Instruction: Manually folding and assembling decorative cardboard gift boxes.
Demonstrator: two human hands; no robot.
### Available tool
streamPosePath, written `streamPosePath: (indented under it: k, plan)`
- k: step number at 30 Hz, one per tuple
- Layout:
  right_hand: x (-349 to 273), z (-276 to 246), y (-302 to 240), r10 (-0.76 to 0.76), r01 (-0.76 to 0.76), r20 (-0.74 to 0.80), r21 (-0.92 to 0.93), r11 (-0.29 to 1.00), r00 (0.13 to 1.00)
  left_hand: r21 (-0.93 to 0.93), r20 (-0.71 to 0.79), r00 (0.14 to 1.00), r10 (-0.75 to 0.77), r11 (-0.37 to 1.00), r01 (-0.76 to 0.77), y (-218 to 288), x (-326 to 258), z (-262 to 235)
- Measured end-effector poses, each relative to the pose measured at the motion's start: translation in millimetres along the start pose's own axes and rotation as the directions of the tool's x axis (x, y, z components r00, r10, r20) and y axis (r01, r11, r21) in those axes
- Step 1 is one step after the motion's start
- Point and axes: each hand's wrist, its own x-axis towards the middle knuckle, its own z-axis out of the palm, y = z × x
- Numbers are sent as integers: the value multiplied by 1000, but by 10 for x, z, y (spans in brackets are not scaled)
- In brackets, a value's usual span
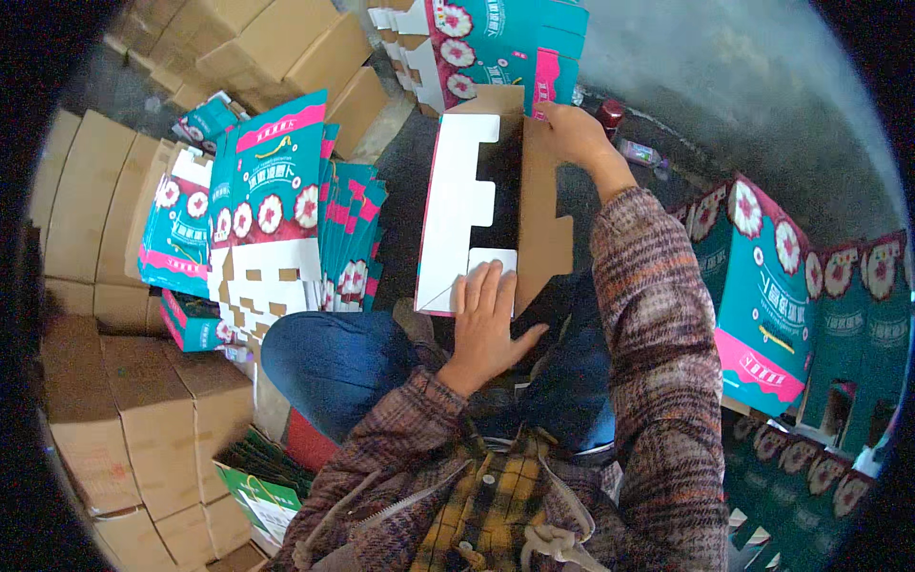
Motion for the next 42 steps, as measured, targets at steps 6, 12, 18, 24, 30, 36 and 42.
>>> streamPosePath:
  k: [6, 12, 18, 24, 30, 36, 42]
  plan:
    - [-63, -121, 96, 136, -151, 157, 87, 985, 978, 207, -41, 999, 21, 978, -12, -93, 12, 123]
    - [-198, -412, 52, 181, -332, 483, 250, 909, 857, 163, -58, 995, 78, 984, -67, -539, -190, -304]
    - [-307, 36, 192, -221, 224, 346, 32, 974, 912, -257, -53, 961, -273, 933, 251, -516, -139, -369]
    - [-358, 49, -12, -183, 148, 339, 126, 981, 923, -332, -314, 889, -334, 916, 227, -537, -140, -194]
    - [-329, -82, -356, -133, 96, 368, 117, 988, 920, -408, -269, 888, -374, 879, 247, -508, -161, -206]
    - [-277, -32, -335, -71, 26, 447, 106, 994, 891, -343, -240, 896, -373, 897, 281, -621, -240, -100]
    - [-367, 139, -404, -162, 143, 124, 148, 979, 979, -257, -513, 799, -314, 944, 206, -604, -131, -75]
